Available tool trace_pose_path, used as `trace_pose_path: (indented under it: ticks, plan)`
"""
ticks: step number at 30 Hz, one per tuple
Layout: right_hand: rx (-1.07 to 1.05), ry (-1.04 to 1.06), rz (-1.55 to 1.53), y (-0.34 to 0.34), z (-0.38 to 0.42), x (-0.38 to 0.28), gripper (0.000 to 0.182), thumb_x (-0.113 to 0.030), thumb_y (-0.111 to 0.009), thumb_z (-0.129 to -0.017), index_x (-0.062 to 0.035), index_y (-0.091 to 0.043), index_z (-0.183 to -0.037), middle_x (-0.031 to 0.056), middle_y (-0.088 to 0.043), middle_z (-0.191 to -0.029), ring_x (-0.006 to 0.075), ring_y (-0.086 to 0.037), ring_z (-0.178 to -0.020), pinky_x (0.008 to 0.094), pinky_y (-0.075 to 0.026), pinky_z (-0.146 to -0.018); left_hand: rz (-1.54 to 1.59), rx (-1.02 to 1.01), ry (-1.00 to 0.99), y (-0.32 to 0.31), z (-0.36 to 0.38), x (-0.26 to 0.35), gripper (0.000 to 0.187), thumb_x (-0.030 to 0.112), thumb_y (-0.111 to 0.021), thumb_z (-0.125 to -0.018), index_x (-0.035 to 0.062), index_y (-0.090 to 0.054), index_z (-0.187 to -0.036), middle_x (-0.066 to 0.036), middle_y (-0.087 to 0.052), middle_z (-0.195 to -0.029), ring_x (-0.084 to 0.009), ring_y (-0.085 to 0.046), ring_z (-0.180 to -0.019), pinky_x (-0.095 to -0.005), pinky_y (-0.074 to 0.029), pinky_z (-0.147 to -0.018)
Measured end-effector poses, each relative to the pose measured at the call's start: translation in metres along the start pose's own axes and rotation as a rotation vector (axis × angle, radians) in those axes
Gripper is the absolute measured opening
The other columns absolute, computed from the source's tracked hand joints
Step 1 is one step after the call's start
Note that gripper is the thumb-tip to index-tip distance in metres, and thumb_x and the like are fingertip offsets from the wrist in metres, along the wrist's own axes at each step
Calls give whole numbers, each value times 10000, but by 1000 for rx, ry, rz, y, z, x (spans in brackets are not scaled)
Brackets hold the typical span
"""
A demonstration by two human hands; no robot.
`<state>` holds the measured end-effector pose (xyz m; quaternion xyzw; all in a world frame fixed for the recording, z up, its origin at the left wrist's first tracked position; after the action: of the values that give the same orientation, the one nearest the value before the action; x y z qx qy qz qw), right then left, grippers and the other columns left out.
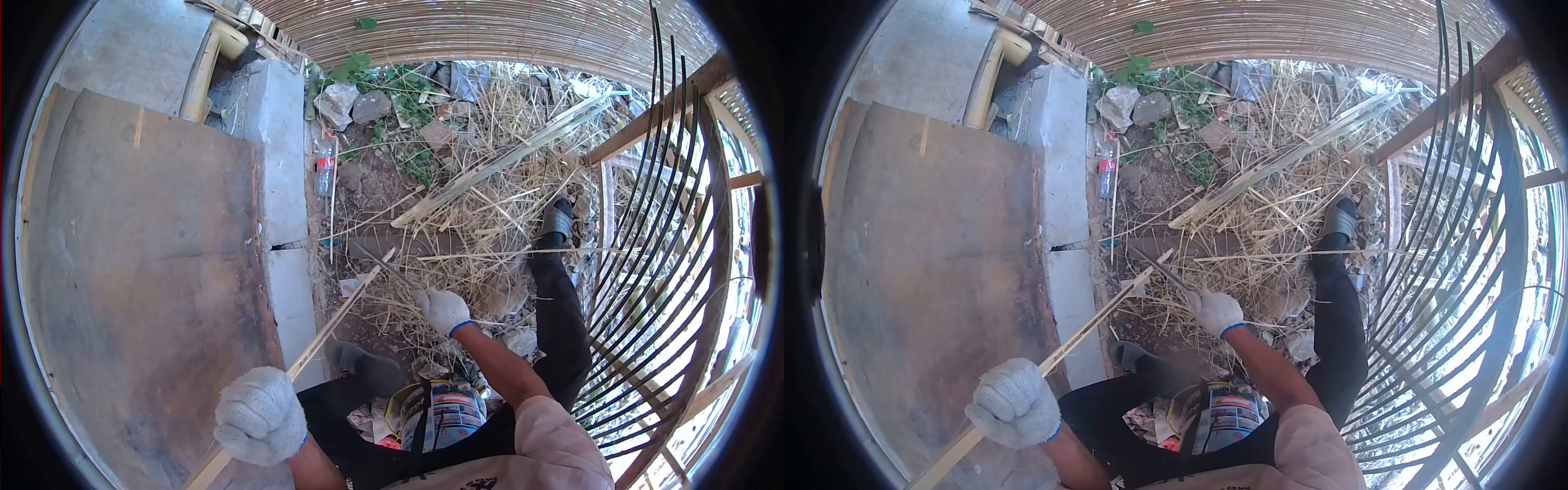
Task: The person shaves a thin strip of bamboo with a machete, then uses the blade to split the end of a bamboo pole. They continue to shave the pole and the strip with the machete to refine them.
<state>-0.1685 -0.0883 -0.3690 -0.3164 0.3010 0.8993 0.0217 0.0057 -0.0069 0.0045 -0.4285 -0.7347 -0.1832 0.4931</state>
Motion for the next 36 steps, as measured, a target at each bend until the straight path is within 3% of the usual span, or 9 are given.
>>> trace_pose_path:
  ticks: [3,6,11,14,18,27,30,33,36]
  plan:
    - [-97,97,-87,-28,27,-16,663,-549,-285,-1106,-60,-695,-1283,283,-750,-1061,439,-731,-1014,555,-568,-915,-46,-37,61,3,1,27,582,404,-386,-1119,185,-362,-580,53,-325,-469,-100,-296,-385,-279,-245,-439]
    - [-62,-148,-44,-25,-25,23,667,-497,-279,-1112,-19,-744,-1098,304,-736,-1036,479,-718,-985,572,-561,-907,-13,-90,24,1,1,10,579,396,-379,-1122,186,-363,-582,51,-330,-470,-108,-289,-390,-293,-241,-442]
    - [40,-49,-91,-28,-8,2,647,-510,-315,-1101,-22,-738,-1068,300,-738,-1008,489,-713,-970,584,-553,-905,49,157,25,12,5,7,587,419,-356,-1142,189,-362,-601,47,-332,-498,-115,-275,-406,-313,-236,-452]
    - [35,69,-163,1,10,-23,644,-512,-325,-1098,-20,-737,-1044,299,-738,-987,488,-715,-961,582,-556,-903,29,47,25,8,4,8,594,423,-338,-1151,187,-351,-606,40,-320,-516,-121,-262,-420,-316,-237,-464]
    - [41,-75,-91,-11,-21,8,659,-528,-330,-1097,-18,-738,-1018,303,-738,-978,486,-712,-981,586,-546,-917,28,-58,28,7,3,10,596,422,-335,-1152,186,-344,-605,34,-315,-522,-129,-265,-429,-319,-245,-473]
    - [13,-110,-89,-54,-33,43,666,-524,-296,-1106,-36,-749,-1069,298,-739,-1031,497,-703,-1002,580,-546,-936,54,-12,55,13,1,12,590,416,-343,-1151,194,-356,-604,33,-322,-516,-124,-267,-429,-323,-241,-470]
    - [20,-32,-58,-18,-8,16,648,-493,-289,-1114,-36,-748,-1078,274,-747,-1009,490,-706,-968,576,-556,-915,22,-16,30,7,4,10,588,410,-364,-1153,189,-321,-609,31,-282,-536,-120,-247,-453,-317,-229,-477]
    - [41,126,-3,-25,6,5,548,-470,-356,-1100,-39,-689,-1153,275,-740,-990,458,-725,-970,565,-575,-839,27,292,9,8,-2,3,590,413,-404,-1149,187,-271,-619,31,-224,-559,-116,-193,-475,-312,-205,-477]
    - [133,172,-201,-31,18,-21,484,-478,-463,-1081,-42,-669,-1035,264,-723,-835,476,-714,-835,596,-551,-787,-148,498,-72,9,-9,-1,564,436,-370,-1162,178,-251,-675,29,-212,-626,-122,-194,-521,-304,-190,-493]
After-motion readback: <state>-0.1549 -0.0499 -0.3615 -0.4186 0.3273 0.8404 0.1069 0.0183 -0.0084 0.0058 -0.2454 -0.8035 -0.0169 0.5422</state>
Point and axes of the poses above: each hand's wrist, its own z-axis away from the middle knuckle, its own y-axis out of the back of the hand, x = y × z, the point moved 1 cm from there along -z, towards the middle knuckle
